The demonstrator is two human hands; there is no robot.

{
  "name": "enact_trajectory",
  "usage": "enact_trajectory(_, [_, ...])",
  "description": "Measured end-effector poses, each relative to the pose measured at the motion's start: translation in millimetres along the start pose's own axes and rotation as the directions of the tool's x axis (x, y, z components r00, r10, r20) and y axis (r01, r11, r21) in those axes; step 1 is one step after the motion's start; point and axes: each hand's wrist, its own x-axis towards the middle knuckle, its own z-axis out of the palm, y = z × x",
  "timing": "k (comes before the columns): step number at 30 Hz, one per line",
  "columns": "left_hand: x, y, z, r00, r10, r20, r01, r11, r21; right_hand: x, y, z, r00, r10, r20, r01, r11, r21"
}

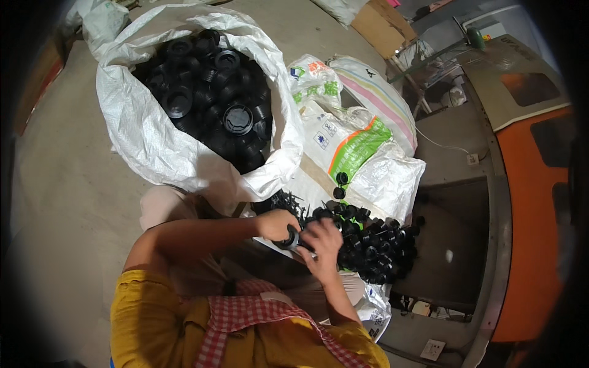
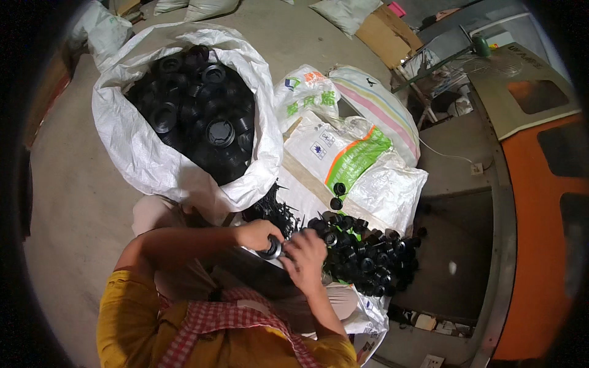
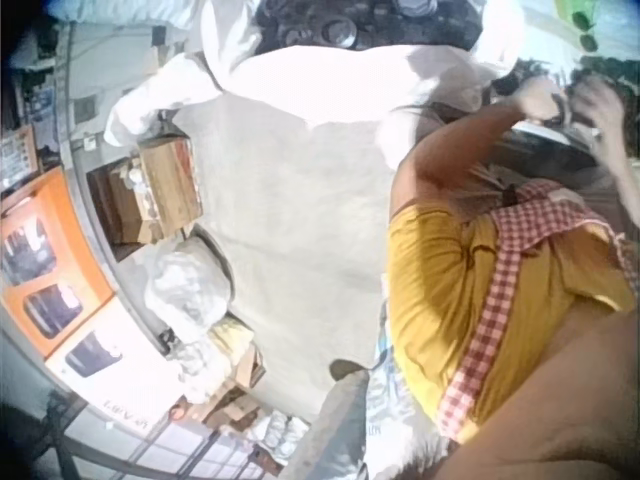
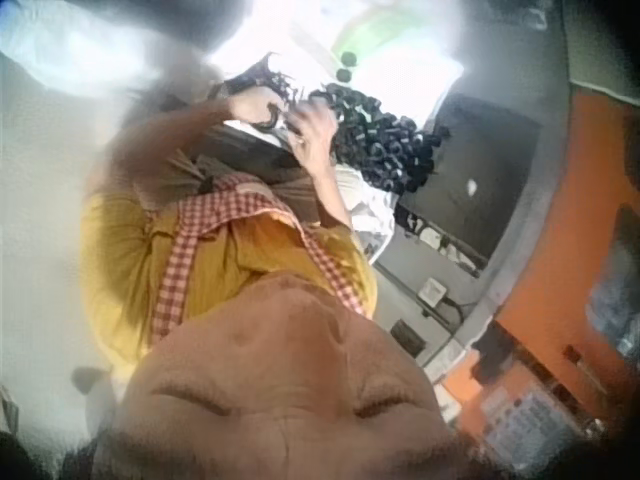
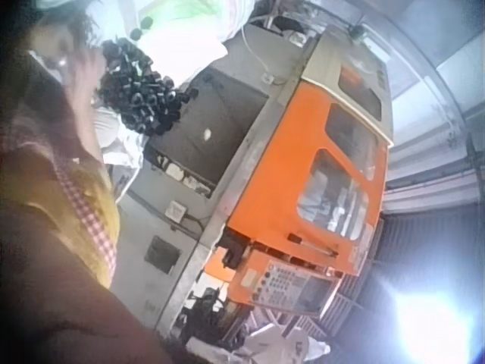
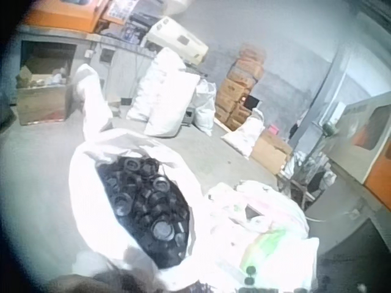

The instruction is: The person sits on the floor and repeatedly picks black plastic caps and pins from piles, inserts the pins into the caps, and places the assembled units into a white sack. The person handles the parts by hand without visible tools.

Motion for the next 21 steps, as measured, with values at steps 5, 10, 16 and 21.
enact_trajectory(5, [-22.2,46.0,-7.0,0.971,-0.204,0.121,0.223,0.96,-0.168,-12.7,10.7,12.0,0.991,0.047,0.125,-0.055,0.997,0.062])
enact_trajectory(10, [-23.1,25.5,-0.4,0.951,0.297,0.092,-0.301,0.805,0.511,-16.0,-4.3,16.5,0.877,0.281,0.389,-0.338,0.938,0.084])
enact_trajectory(16, [-35.1,81.4,-13.4,0.469,0.87,0.15,-0.799,0.346,0.493,-46.5,15.3,-0.5,0.727,-0.207,0.655,-0.671,-0.419,0.612])
enact_trajectory(21, [-42.6,83.5,-40.0,0.779,0.329,-0.533,-0.529,0.801,-0.279,-43.3,21.7,7.6,0.972,-0.028,0.234,-0.197,-0.639,0.744])
